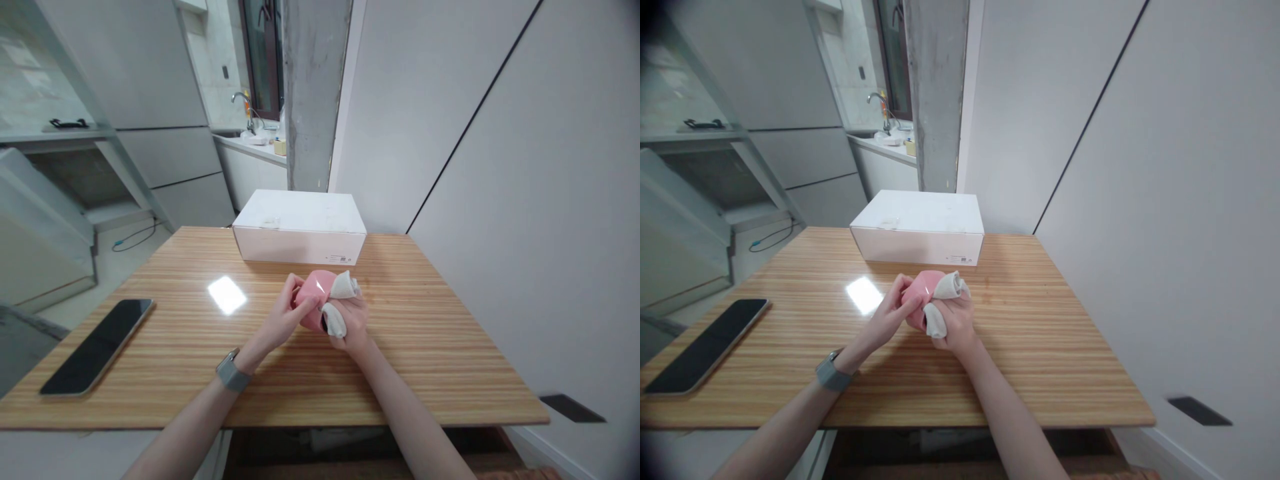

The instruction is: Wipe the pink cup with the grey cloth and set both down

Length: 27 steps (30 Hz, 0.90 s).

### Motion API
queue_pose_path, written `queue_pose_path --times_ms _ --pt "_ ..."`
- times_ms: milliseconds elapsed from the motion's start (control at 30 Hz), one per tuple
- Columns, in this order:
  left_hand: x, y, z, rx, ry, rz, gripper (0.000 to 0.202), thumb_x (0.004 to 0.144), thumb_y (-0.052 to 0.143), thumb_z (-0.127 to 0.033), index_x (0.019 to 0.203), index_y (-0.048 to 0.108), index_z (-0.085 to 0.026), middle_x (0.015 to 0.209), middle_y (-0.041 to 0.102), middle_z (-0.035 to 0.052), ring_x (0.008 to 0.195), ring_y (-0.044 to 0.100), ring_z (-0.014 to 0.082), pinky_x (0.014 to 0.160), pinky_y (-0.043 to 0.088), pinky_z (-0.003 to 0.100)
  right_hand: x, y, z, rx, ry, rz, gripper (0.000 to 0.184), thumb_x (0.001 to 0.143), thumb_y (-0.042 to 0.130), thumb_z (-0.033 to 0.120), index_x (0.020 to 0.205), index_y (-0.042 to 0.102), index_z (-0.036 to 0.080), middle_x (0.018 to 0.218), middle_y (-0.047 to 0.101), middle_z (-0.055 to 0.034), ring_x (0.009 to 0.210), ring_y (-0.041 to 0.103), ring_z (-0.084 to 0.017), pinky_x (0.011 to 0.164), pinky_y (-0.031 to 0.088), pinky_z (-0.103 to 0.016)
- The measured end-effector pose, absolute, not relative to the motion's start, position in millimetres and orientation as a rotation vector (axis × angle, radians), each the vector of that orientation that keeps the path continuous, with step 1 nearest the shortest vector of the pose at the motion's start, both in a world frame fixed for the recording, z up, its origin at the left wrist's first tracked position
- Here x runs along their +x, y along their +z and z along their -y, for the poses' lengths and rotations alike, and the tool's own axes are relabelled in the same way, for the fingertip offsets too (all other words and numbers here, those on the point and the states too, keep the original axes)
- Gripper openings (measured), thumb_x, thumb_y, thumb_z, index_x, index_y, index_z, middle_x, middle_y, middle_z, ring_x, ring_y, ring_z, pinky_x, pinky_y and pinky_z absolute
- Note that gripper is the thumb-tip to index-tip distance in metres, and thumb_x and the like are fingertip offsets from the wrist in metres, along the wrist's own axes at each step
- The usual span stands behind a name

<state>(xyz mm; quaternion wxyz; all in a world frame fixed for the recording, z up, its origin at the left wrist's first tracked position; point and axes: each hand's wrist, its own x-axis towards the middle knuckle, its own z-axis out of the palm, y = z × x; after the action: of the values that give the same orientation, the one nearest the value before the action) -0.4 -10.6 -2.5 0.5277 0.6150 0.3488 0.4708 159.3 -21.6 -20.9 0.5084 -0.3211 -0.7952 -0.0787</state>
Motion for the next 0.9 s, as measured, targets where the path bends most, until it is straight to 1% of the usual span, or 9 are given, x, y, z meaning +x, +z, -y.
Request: queue_pose_path --times_ms 133,233,333,400,433,500,600,733,900 --pt "-2 -3 8 1.398 1.102 -0.776 0.031 0.077 0.065 -0.041 0.084 0.043 -0.021 0.079 0.054 -0.0029 0.075 0.051 0.0126 0.068 0.038 0.024 160 -21 22 -0.765 -0.188 1.898 0.021 0.080 0.037 0.028 0.071 0.055 0.021 0.058 0.057 -0.0022 0.055 0.051 -0.018 0.060 0.036 -0.033" --pt "-4 -4 6 1.337 1.082 -0.750 0.035 0.071 0.072 -0.039 0.080 0.044 -0.020 0.077 0.054 -0.0036 0.074 0.051 0.0120 0.066 0.037 0.023 161 -21 23 -0.730 -0.206 1.912 0.024 0.080 0.037 0.031 0.073 0.057 0.021 0.059 0.058 -0.0028 0.057 0.052 -0.018 0.062 0.036 -0.034" --pt "-4 -7 3 1.179 1.097 -0.746 0.031 0.075 0.064 -0.043 0.074 0.045 -0.019 0.068 0.050 -0.0051 0.064 0.045 0.0102 0.061 0.035 0.023 159 -21 26 -0.654 -0.277 1.968 0.023 0.080 0.038 0.031 0.076 0.059 0.021 0.060 0.057 -0.0025 0.057 0.052 -0.018 0.063 0.037 -0.034" --pt "-3 -7 2 1.078 1.105 -0.776 0.031 0.082 0.054 -0.048 0.072 0.049 -0.019 0.067 0.051 -0.0039 0.063 0.045 0.0111 0.064 0.038 0.026 157 -23 27 -0.574 -0.339 2.044 0.021 0.080 0.041 0.031 0.081 0.060 0.022 0.063 0.059 -0.0024 0.058 0.052 -0.019 0.064 0.039 -0.035" --pt "-2 -7 1 1.059 1.095 -0.797 0.033 0.083 0.050 -0.049 0.073 0.051 -0.018 0.069 0.053 -0.0025 0.066 0.047 0.0122 0.068 0.040 0.027 155 -24 27 -0.535 -0.366 2.088 0.020 0.079 0.043 0.032 0.083 0.060 0.022 0.065 0.060 -0.0027 0.060 0.053 -0.019 0.064 0.040 -0.035" --pt "-1 -8 0 1.089 1.062 -0.846 0.033 0.083 0.051 -0.049 0.078 0.056 -0.017 0.075 0.059 0.0000 0.073 0.051 0.0149 0.076 0.041 0.031 152 -26 27 -0.490 -0.395 2.140 0.019 0.079 0.045 0.033 0.085 0.060 0.022 0.067 0.061 -0.0029 0.061 0.054 -0.019 0.066 0.043 -0.035" --pt "0 -7 -3 1.261 1.023 -0.896 0.029 0.081 0.056 -0.047 0.080 0.059 -0.018 0.080 0.061 0.0011 0.080 0.054 0.0175 0.079 0.042 0.032 150 -28 26 -0.486 -0.367 2.162 0.019 0.078 0.043 0.031 0.085 0.059 0.022 0.066 0.060 -0.0029 0.062 0.055 -0.020 0.069 0.046 -0.036" --pt "-2 -1 -2 1.496 0.975 -0.890 0.032 0.088 0.047 -0.044 0.086 0.063 -0.016 0.088 0.065 0.0040 0.089 0.056 0.0200 0.084 0.042 0.032 155 -29 24 -0.496 -0.332 2.198 0.022 0.080 0.043 0.031 0.088 0.059 0.020 0.068 0.062 -0.0049 0.064 0.056 -0.022 0.071 0.046 -0.037" --pt "-2 2 5 1.482 1.071 -0.859 0.034 0.089 0.047 -0.043 0.106 0.062 -0.017 0.104 0.067 0.0048 0.098 0.058 0.0203 0.091 0.041 0.031 162 -28 18 -0.551 -0.430 2.126 0.028 0.081 0.042 0.034 0.093 0.062 0.019 0.069 0.065 -0.0069 0.063 0.057 -0.022 0.065 0.045 -0.038"
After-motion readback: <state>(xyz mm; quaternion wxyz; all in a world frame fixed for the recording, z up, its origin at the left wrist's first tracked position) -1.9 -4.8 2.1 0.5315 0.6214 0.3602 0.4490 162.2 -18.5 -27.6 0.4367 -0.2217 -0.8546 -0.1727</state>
